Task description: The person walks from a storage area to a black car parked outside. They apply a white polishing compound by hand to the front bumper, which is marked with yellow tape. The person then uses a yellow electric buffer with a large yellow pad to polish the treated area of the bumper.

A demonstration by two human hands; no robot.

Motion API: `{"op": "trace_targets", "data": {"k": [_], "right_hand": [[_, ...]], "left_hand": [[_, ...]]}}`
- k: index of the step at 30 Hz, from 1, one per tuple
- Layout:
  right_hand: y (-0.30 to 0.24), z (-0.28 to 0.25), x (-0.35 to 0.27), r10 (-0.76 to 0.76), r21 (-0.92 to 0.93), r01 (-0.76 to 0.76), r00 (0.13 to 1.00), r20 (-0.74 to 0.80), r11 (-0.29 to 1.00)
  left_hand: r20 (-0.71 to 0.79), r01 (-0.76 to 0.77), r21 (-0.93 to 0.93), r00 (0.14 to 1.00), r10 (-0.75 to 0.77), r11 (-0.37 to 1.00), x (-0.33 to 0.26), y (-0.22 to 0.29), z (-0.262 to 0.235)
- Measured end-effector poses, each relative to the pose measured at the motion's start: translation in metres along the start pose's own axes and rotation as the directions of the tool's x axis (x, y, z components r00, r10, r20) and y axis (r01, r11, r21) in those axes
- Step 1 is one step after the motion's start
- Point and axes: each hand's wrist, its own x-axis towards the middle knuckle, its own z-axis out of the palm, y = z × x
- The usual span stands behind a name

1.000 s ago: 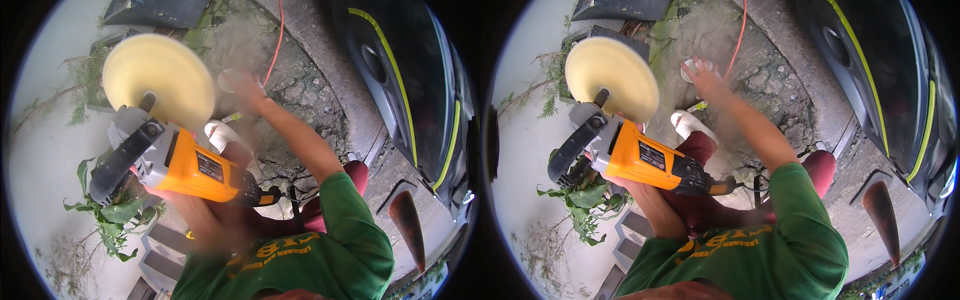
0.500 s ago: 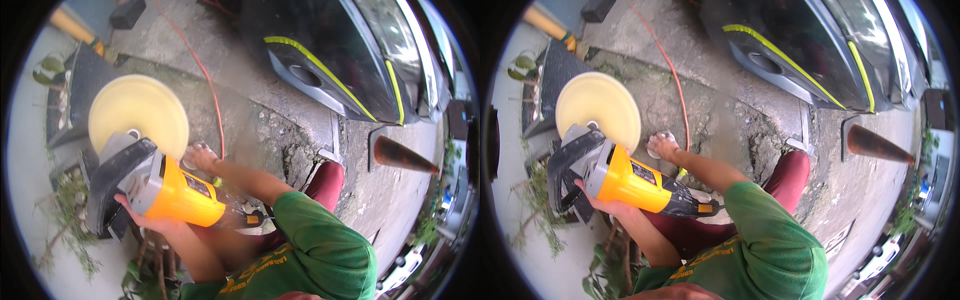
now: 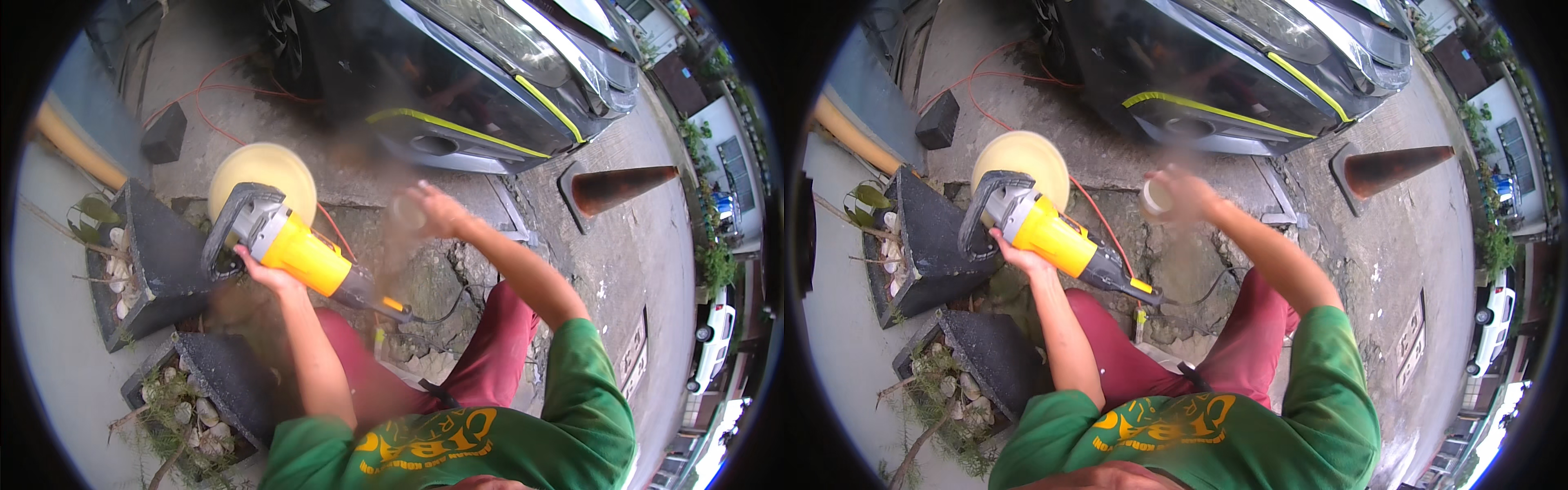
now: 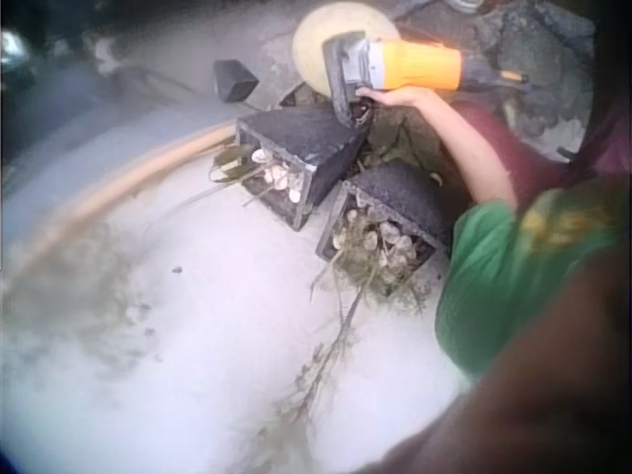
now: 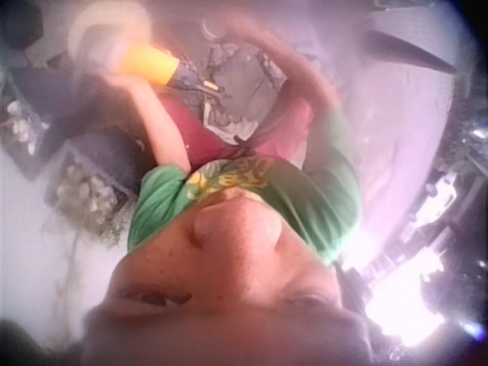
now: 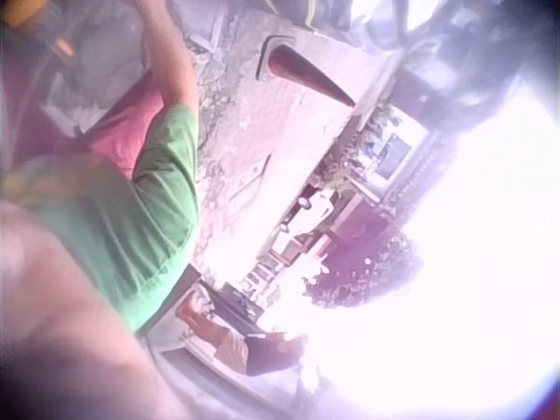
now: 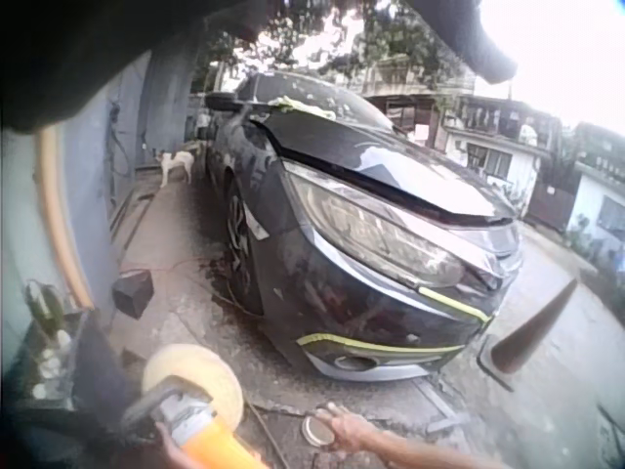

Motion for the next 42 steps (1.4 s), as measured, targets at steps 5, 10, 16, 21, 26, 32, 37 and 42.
{"op": "trace_targets", "data": {"k": [5, 10, 16, 21, 26, 32, 37, 42], "right_hand": [[0.09, -0.047, -0.082, 0.112, -0.118, -0.138, 0.972, -0.206, 0.983], [0.126, -0.043, -0.106, 0.281, 0.004, -0.288, 0.932, -0.23, 0.958], [0.117, -0.001, -0.012, 0.214, 0.105, -0.198, 0.96, -0.179, 0.975], [0.044, 0.031, 0.136, -0.093, 0.159, 0.123, 0.978, -0.184, 0.98], [-0.008, 0.076, 0.236, -0.246, 0.091, 0.271, 0.944, -0.22, 0.958], [-0.013, 0.093, 0.293, -0.272, 0.046, 0.293, 0.927, -0.26, 0.955], [0.0, 0.102, 0.286, -0.282, 0.231, 0.359, 0.909, -0.308, 0.904], [0.001, 0.11, 0.246, -0.42, 0.145, 0.491, 0.838, -0.349, 0.859]], "left_hand": [[0.067, -0.034, -0.041, 0.997, 0.037, 0.999, 0.026, -0.036, 0.013], [0.019, 0.111, -0.077, 0.994, -0.11, 0.991, 0.043, -0.026, 0.013], [0.032, 0.061, -0.221, 0.998, -0.055, 0.973, 0.064, -0.024, -0.035], [0.037, -0.02, -0.148, 0.999, 0.026, 0.989, 0.068, -0.011, -0.055], [0.055, -0.028, -0.198, 0.998, 0.039, 0.98, 0.046, -0.01, -0.063], [-0.187, -0.096, -0.059, 0.979, 0.083, 0.994, 0.041, -0.015, -0.053], [-0.196, -0.079, -0.09, 0.979, 0.06, 0.993, 0.031, -0.01, -0.048], [-0.146, -0.119, -0.115, 0.984, 0.102, 0.986, 0.024, -0.003, -0.056]]}}
